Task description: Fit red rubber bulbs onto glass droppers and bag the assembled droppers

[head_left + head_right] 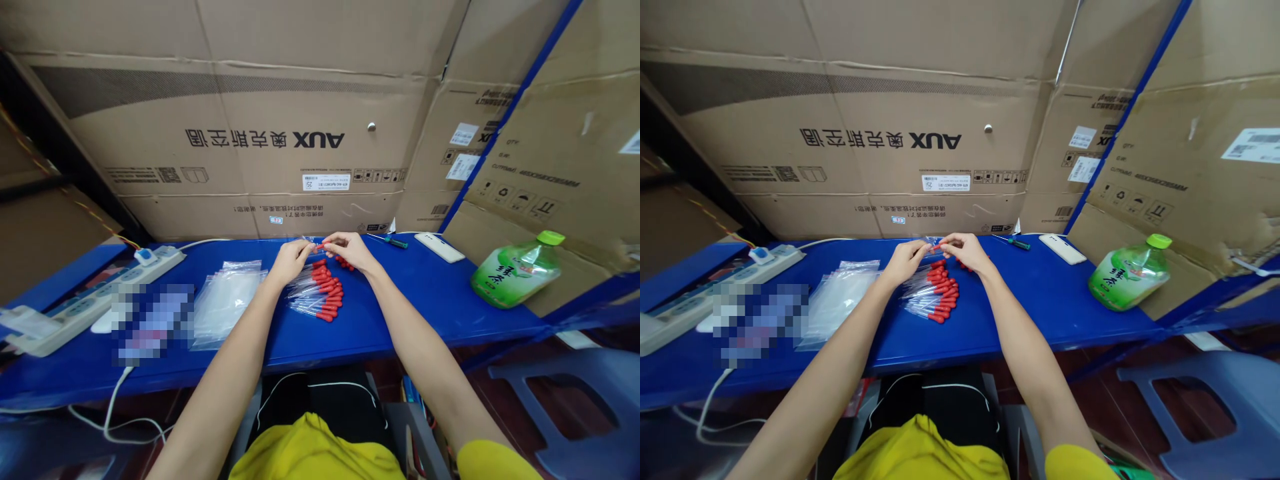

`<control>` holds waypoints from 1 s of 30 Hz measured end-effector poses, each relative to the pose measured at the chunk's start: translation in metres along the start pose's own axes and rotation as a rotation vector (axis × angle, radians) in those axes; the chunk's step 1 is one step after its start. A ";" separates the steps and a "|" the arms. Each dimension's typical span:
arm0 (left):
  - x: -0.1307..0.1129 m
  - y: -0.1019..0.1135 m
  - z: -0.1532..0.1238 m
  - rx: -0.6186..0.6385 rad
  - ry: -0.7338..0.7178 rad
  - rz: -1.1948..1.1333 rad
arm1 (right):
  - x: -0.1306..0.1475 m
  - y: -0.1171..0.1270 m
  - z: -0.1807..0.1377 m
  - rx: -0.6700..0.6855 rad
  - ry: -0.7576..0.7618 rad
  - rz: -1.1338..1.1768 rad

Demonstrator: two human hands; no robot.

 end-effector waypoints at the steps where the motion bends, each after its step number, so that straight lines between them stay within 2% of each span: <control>1: 0.001 -0.001 0.000 0.021 0.001 0.004 | 0.000 0.001 0.001 -0.008 0.012 -0.008; 5: 0.002 -0.005 -0.002 0.105 -0.015 0.016 | -0.002 0.006 0.001 -0.026 0.008 -0.017; 30: -0.010 -0.008 -0.001 0.129 -0.063 0.002 | -0.007 -0.005 -0.002 0.035 -0.077 0.037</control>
Point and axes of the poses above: each hand's wrist, its own z-axis towards the middle knuckle, its own y-axis out of the back of the hand, x = y × z, the point moved 9 cm from there along z, towards the middle knuckle, and after that the axes turned 6 degrees about -z, right-handed, at the moved point
